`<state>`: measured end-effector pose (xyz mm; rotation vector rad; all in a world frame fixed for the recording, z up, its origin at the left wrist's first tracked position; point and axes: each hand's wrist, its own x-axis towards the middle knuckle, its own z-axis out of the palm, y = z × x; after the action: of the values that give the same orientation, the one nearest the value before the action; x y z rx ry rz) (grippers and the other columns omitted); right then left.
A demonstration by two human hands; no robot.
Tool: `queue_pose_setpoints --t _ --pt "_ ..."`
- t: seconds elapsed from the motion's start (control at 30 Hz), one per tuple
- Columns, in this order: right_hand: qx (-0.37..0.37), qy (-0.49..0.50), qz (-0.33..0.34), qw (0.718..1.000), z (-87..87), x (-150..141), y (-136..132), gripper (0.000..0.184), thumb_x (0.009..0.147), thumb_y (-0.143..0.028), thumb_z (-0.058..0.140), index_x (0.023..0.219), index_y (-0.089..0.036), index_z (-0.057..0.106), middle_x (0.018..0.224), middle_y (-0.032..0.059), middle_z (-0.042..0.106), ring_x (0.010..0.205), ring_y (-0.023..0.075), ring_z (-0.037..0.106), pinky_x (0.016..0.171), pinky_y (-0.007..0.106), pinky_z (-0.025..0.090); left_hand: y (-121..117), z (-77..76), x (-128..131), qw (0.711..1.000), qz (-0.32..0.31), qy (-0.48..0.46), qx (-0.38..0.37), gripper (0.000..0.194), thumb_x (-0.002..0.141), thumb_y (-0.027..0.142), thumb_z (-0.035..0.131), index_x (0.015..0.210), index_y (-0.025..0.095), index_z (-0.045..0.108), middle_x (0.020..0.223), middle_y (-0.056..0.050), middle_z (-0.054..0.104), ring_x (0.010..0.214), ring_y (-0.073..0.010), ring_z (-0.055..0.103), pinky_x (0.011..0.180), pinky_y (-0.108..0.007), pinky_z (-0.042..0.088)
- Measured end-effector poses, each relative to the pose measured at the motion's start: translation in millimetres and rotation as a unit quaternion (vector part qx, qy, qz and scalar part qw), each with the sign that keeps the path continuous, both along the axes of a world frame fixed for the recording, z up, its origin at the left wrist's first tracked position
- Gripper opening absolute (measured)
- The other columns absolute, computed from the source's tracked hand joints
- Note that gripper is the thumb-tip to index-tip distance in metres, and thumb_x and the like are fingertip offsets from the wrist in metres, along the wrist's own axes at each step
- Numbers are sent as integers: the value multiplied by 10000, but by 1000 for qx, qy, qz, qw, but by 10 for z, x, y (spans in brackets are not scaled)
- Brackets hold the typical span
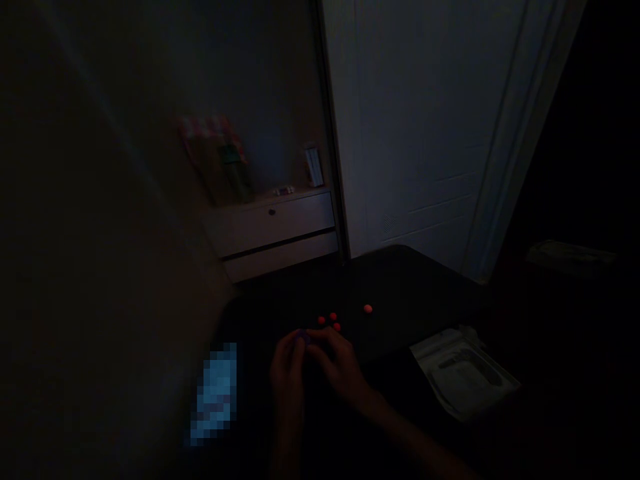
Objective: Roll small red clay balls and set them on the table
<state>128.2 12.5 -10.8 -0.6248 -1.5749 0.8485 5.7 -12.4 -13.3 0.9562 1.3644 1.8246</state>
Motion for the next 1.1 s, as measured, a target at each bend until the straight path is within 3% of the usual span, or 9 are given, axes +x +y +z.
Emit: queue_pose_setpoints --t 0.87,1.0,1.1 --pt "-11 7 -25 1000 -24 -20 18 170 1018 -250 582 1054 -233 747 1003 39 779 920 196 732 857 303 559 16 -31 -20 1000 -15 -8 5 505 804 538 814 1150 181 726 1134 -96 750 1028 -231 705 901 -341 544" --pt "-19 4 -22 1000 -7 -26 19 182 1023 -245 575 1093 -237 742 1057 47 780 980 201 733 902 312 557 19 -18 -7 1000 -6 -16 3 520 789 550 819 1148 183 734 1144 -100 749 1055 -249 702 927 -365 543" --pt "-19 -1 -17 1000 -11 -28 17 254 1001 -249 620 1240 -243 708 1169 65 769 1050 214 724 967 344 552 19 -14 1 1000 15 -10 11 530 803 568 794 1162 183 738 1179 -112 743 1120 -282 686 983 -407 526"
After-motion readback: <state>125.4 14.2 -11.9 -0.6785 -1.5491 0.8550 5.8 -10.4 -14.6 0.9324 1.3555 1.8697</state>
